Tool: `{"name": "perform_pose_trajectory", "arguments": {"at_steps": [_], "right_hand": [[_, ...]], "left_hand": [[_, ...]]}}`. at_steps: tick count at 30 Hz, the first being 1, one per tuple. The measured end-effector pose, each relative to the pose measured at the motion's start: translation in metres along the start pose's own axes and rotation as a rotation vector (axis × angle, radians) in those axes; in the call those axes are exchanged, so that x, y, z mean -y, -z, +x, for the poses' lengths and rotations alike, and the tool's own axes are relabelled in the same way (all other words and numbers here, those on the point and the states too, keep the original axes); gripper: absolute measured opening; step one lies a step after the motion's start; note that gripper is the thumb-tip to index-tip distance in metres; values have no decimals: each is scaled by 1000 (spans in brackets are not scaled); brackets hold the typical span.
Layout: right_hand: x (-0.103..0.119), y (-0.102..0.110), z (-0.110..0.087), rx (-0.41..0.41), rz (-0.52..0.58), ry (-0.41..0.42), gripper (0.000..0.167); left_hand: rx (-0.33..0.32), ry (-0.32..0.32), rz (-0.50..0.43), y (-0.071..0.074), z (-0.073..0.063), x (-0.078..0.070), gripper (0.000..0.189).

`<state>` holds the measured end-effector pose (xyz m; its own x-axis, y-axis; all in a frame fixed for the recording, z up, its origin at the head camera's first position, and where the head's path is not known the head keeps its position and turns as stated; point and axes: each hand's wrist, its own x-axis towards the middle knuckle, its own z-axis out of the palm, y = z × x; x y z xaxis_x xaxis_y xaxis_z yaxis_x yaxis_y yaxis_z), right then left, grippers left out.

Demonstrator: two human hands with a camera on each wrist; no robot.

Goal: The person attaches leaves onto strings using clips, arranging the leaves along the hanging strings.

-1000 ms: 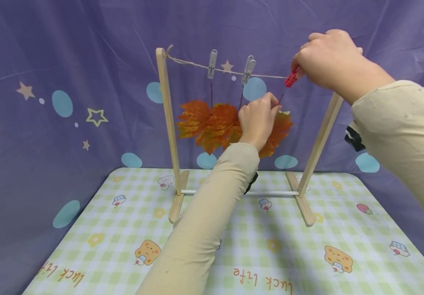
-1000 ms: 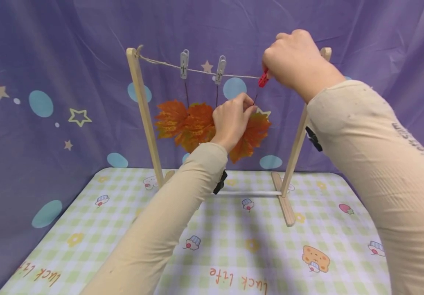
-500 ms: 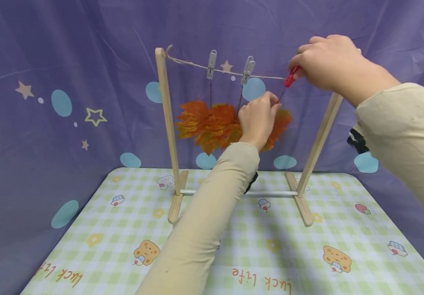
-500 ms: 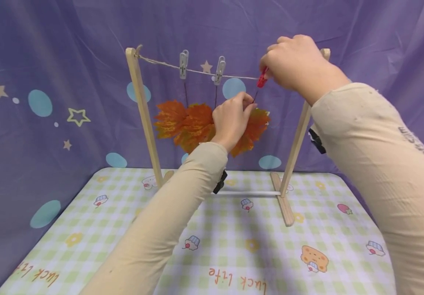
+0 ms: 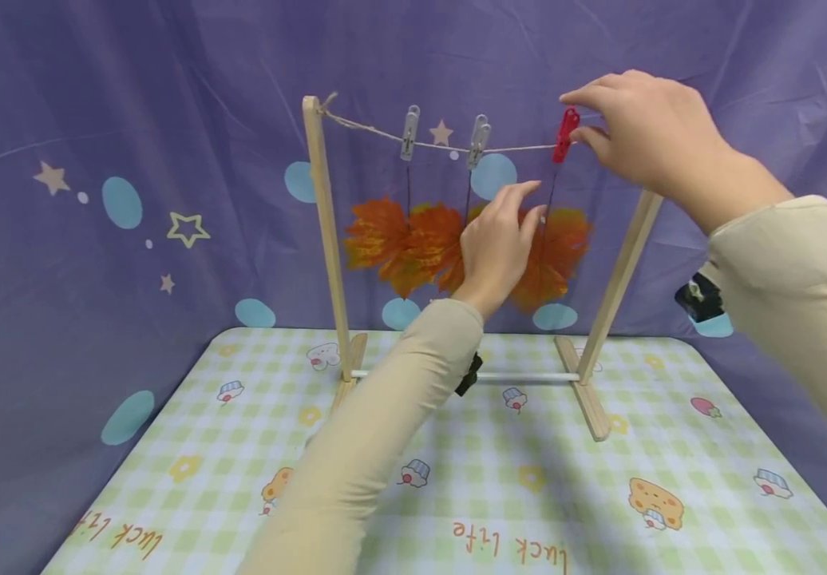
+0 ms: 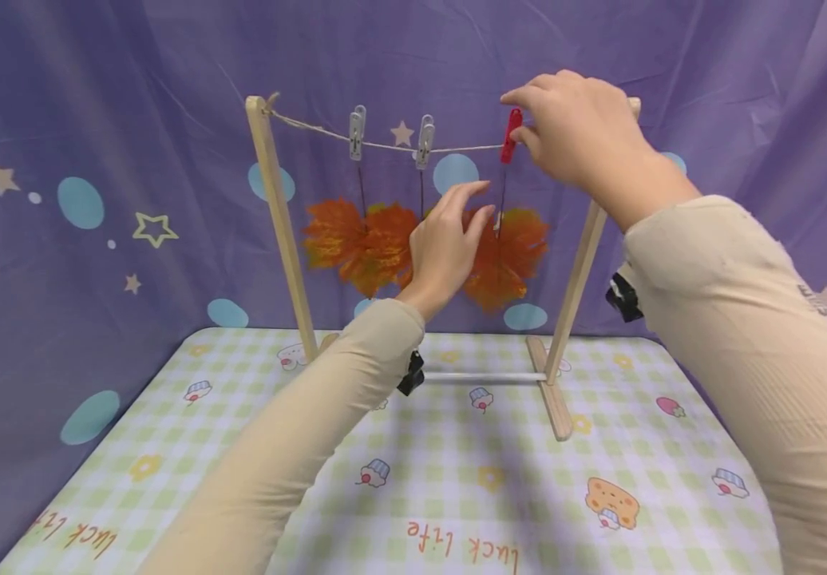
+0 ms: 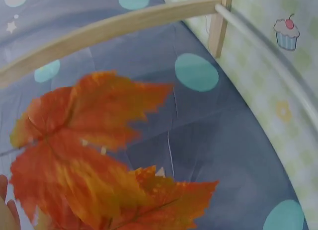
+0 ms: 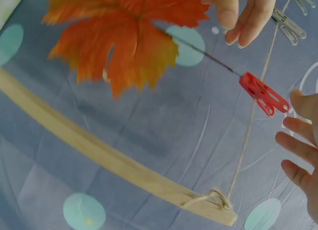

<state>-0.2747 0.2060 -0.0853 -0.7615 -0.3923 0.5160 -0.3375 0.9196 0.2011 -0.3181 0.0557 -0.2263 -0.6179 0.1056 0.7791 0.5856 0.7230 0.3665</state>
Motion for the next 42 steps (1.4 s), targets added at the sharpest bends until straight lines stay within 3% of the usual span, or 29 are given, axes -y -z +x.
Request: {"name": "perform_pose_trajectory", "arguments": {"at_steps": [6, 12, 19, 25, 31, 37, 42], "right_hand": [[7, -11, -23, -118, 130, -80, 40], [23, -28, -51, -242, 249, -121, 35], [41, -45, -85, -383, 382, -168, 31], [49, -59, -107, -565, 499, -89, 28], [58, -77, -130, -653, 561, -84, 28], [69, -100, -156, -667, 627, -134, 30], [75, -118, -173, -672, 653, -171, 32]], "left_hand": [[-38, -111, -112, 11, -19, 15, 34], [-36, -170, -142, 39, -36, 37, 31], [1, -157, -53, 78, -58, 53, 35], [-21, -115, -58, 103, -83, 64, 33], [-14, -54, -53, 112, -114, 79, 29], [31, 27, -34, 115, -145, 90, 29], [30, 28, -1, 117, -162, 91, 29]]}}
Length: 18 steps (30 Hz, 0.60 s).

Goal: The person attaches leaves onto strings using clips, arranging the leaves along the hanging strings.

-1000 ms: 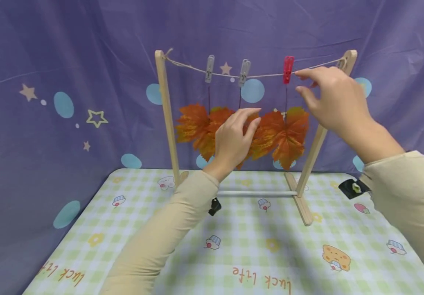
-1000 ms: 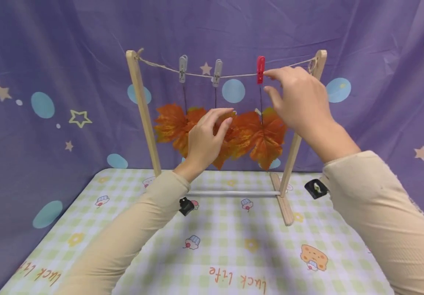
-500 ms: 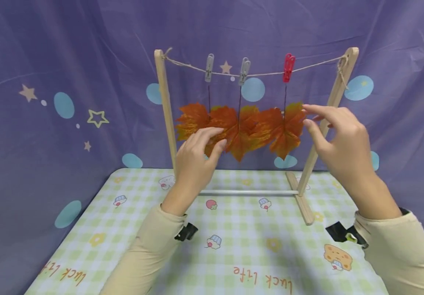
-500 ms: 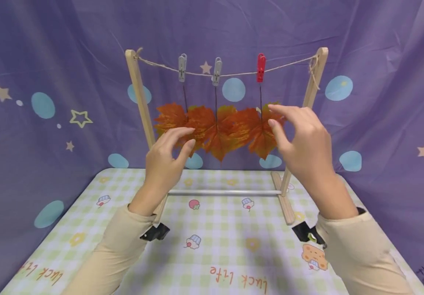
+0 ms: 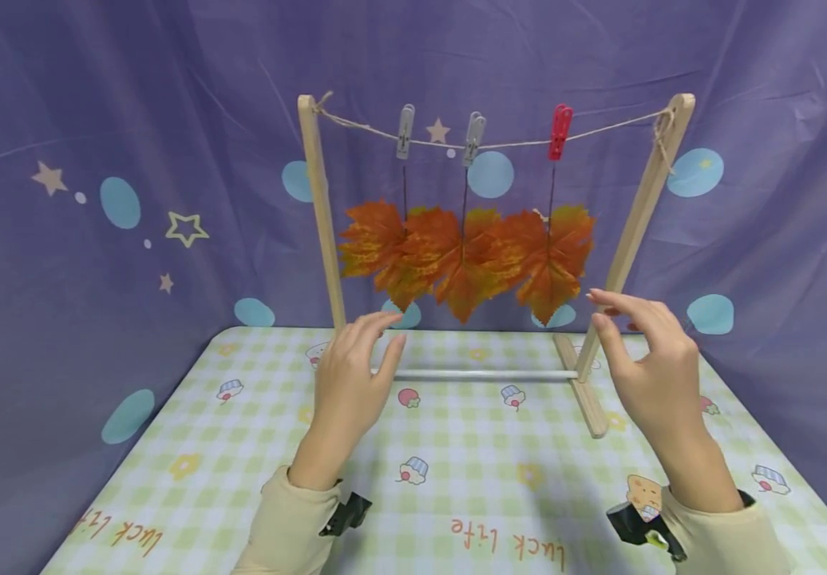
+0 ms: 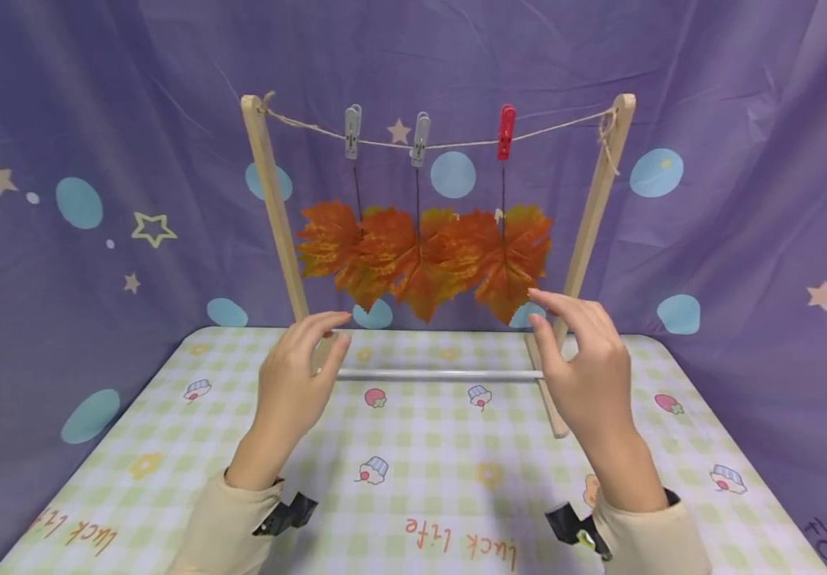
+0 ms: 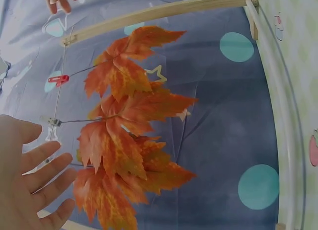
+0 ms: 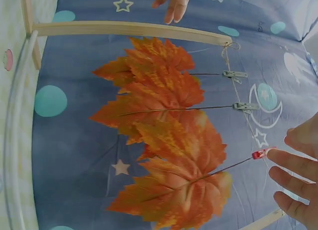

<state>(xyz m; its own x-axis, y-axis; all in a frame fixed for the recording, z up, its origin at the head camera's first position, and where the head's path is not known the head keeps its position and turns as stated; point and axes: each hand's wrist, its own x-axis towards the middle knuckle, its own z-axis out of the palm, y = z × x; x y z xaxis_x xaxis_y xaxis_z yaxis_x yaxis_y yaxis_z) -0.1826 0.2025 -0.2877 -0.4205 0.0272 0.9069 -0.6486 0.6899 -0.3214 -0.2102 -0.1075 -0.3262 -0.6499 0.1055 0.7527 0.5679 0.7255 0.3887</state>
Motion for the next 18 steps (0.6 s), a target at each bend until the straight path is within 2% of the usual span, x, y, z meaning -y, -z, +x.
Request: {"name": "perform_pose_trajectory", "arguments": {"at_steps": [4, 10, 18], "right_hand": [[-1, -1, -16, -15, 12, 6, 32], [-2, 0, -29, -50, 19, 30, 25], [-17, -1, -46, -33, 30, 52, 19]], "left_hand": [[-28, -18, 61, 4, -9, 5, 29], [-28, -32, 149, 12, -25, 13, 33], [4, -27, 167, 12, -38, 20, 34]]}}
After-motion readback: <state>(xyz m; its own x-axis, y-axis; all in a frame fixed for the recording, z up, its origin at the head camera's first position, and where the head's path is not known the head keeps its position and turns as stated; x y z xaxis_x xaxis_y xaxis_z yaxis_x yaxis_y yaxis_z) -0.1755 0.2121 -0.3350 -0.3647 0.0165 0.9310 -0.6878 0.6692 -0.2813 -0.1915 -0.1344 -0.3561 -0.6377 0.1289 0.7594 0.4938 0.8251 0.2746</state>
